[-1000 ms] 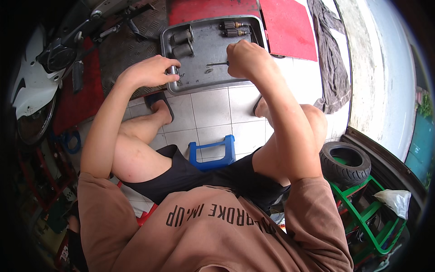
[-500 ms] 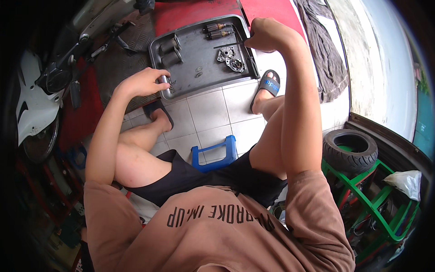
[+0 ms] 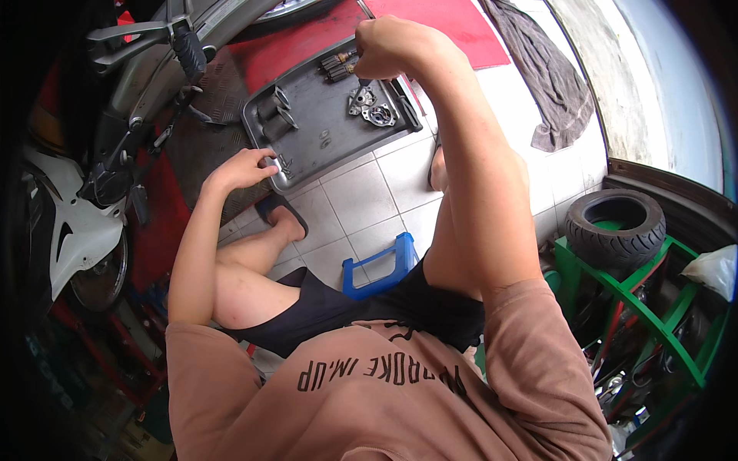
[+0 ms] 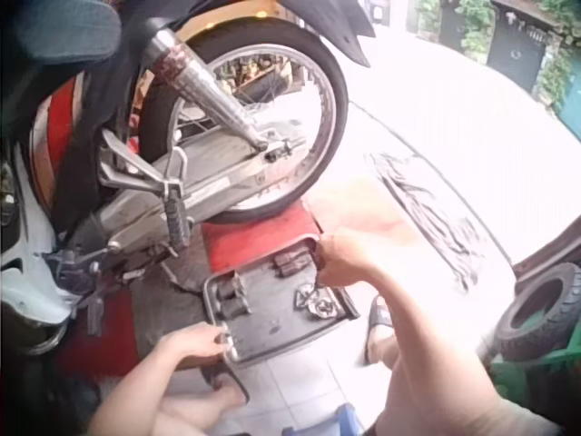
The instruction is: The person disassembles a motorcycle starter motor using a screwdriver, removes the internal armature and housing components, and then places the motor housing back onto the engine block, securing it with a screwdriver.
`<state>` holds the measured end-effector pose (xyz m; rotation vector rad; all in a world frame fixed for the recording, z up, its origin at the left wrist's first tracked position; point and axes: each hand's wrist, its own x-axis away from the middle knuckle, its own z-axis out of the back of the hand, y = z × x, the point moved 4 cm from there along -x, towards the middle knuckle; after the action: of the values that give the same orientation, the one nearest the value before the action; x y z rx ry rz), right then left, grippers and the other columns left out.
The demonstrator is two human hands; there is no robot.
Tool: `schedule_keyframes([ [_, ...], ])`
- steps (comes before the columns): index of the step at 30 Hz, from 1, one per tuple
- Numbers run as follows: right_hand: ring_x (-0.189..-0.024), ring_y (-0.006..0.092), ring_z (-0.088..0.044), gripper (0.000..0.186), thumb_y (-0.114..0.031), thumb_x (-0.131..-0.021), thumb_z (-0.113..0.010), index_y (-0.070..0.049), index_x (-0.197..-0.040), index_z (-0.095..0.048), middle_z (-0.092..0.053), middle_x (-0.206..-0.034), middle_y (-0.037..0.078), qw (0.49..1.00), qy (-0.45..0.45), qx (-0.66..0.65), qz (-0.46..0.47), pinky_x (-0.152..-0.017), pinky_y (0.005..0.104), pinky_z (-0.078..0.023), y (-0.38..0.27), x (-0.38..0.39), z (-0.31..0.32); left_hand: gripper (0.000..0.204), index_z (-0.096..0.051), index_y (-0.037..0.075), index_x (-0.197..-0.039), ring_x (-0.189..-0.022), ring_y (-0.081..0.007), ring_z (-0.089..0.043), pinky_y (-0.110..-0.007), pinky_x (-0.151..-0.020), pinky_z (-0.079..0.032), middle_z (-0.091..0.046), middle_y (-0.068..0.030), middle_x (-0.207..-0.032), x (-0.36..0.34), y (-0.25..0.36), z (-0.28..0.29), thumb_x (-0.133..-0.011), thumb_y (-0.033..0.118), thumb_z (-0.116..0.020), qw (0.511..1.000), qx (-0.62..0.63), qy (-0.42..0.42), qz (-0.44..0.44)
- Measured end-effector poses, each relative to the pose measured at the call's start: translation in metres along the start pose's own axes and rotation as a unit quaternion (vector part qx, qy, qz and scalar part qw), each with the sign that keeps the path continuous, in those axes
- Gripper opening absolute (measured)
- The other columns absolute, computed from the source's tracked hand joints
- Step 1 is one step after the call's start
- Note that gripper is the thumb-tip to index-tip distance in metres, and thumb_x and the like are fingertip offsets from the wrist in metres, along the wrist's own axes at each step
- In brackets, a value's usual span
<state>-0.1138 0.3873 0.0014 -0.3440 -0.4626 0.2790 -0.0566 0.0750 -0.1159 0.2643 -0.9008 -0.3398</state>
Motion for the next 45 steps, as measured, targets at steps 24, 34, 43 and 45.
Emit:
schedule_keyframes([
  [24,-0.067,0.0301,-0.066,0.018,-0.018,-0.068,-0.066,-0.005,-0.079,-0.07,-0.067,-0.07,0.017,0.947,0.3,-0.108,-0.042,-0.063,0.0412,-0.051,0.0,0.03,0.055,0.035,-0.063,0.0,-0.106,-0.082,-0.0184,-0.068,-0.03,-0.073,-0.054,-0.069,-0.0105,-0.091,-0.142,0.066,-0.082,-0.086,0.028,-0.069,0.915,0.384,0.121,0.03],
  [34,-0.066,0.0258,-0.067,0.024,-0.021,-0.068,-0.069,-0.008,-0.088,-0.073,-0.068,-0.072,0.015,0.933,0.329,-0.136,-0.046,-0.063,0.0377,-0.052,0.013,0.036,0.065,0.031,-0.06,0.007,-0.099,-0.066,-0.0133,-0.065,-0.027,-0.057,-0.048,-0.068,-0.0042,-0.088,-0.186,0.115,-0.122,-0.083,0.03,-0.073,0.807,0.549,0.149,0.155],
  [43,-0.06,0.0188,-0.066,0.03,-0.025,-0.068,-0.073,-0.011,-0.095,-0.074,-0.069,-0.069,0.011,0.919,0.346,-0.183,-0.036,-0.06,0.0325,-0.052,0.009,0.038,0.074,0.027,-0.055,0.008,-0.112,-0.071,-0.018,-0.065,-0.029,-0.058,-0.051,-0.066,-0.0099,-0.092,-0.151,0.092,-0.087,-0.087,0.004,-0.063,0.752,0.649,0.093,0.069],
  [45,-0.059,0.0172,-0.066,0.032,-0.026,-0.068,-0.074,-0.012,-0.096,-0.074,-0.069,-0.069,0.01,0.907,0.348,-0.235,-0.036,-0.059,0.0313,-0.053,0.009,0.042,0.08,0.037,-0.049,0.012,-0.123,-0.075,-0.0199,-0.065,-0.032,-0.063,-0.052,-0.065,-0.0103,-0.098,-0.116,0.082,-0.051,-0.089,0.002,-0.059,0.797,0.588,0.126,0.063],
])
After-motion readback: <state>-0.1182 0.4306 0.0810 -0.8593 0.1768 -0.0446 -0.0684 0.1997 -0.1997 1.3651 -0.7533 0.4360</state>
